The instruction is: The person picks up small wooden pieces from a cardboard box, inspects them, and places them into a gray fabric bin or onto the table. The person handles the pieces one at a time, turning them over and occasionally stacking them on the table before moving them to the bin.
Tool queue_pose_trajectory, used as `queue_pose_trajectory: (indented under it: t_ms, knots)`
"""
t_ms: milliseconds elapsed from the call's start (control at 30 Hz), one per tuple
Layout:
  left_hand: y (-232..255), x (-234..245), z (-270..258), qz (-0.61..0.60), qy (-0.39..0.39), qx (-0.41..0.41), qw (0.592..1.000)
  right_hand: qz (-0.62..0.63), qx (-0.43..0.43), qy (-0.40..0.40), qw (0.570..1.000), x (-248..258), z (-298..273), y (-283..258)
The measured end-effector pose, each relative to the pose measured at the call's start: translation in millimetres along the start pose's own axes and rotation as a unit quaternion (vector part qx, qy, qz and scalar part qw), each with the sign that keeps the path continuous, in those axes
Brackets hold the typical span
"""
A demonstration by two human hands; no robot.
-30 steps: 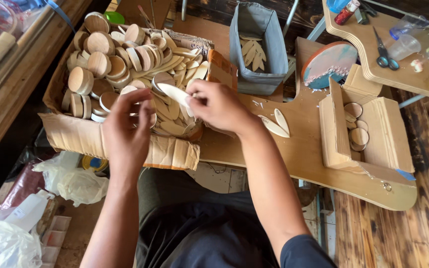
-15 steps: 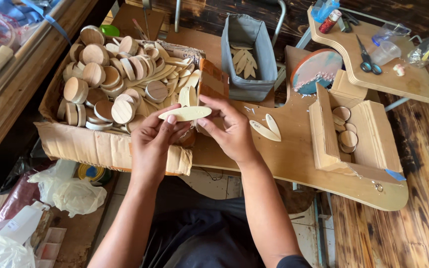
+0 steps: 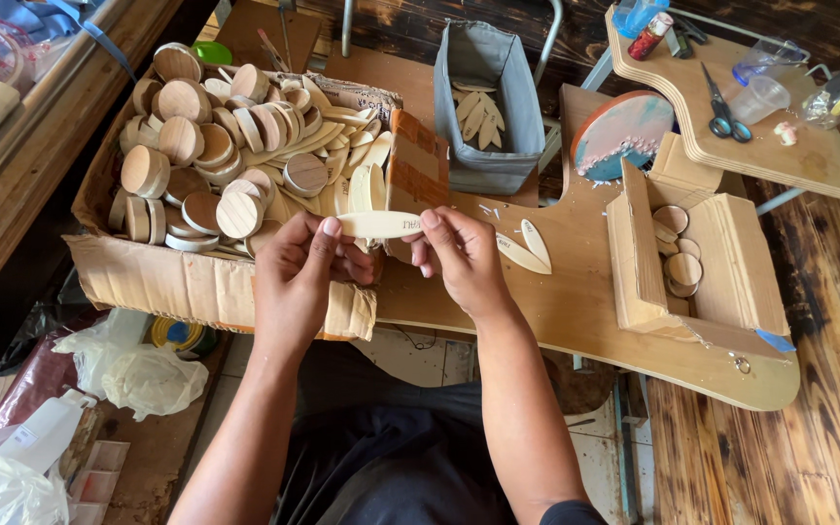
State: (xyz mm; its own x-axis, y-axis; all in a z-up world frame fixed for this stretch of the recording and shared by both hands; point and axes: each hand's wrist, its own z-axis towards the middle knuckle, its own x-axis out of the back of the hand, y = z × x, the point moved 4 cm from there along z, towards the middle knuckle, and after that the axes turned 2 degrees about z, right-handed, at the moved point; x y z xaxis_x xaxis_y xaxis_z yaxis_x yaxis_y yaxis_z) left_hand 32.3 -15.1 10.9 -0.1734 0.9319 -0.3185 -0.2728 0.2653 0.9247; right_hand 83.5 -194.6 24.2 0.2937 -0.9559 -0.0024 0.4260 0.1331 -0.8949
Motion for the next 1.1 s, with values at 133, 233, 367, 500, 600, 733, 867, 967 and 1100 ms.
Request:
queue_pose_trajectory:
  t_ms: [133, 233, 367, 500, 600, 733, 867, 967, 1100]
  knots:
    - [2, -1, 0, 0.009, -0.007, -0.001, 1.0, 0.004, -0.005, 0.002, 1.0, 1, -2, -2]
    - [6, -4, -5, 0.058, -0.024, 0.011, 0.998, -0.007, -0.011, 0.016, 1.0, 9, -11, 8]
    - [21, -7, -10, 0.129, -0.044, 0.014, 0.991, -0.01, -0.04, 0.105, 0.994, 48, -25, 31]
    - [35, -2, -14, 0.174, 0.016, -0.053, 0.983, -0.055, -0.015, 0.275, 0.96, 105, 16, 38]
    - [33, 9, -16, 0.164, 0.07, -0.106, 0.978, -0.099, -0.079, 0.257, 0.958, 152, 73, 84]
    - [41, 29, -19, 0.188, 0.148, -0.162, 0.957, -0.417, -0.053, 0.184, 0.889, 180, 106, 122]
    - [35, 41, -9, 0.23, 0.146, -0.183, 0.945, -0.335, 0.081, 0.128, 0.93, 71, 100, 58]
    - [31, 39, -5, 0.201, 0.134, -0.175, 0.954, -0.36, 0.13, -0.053, 0.922, 6, 98, 35]
    - [27, 41, -6, 0.2, 0.098, -0.138, 0.965, -0.63, -0.047, -0.298, 0.716, -34, 101, 26]
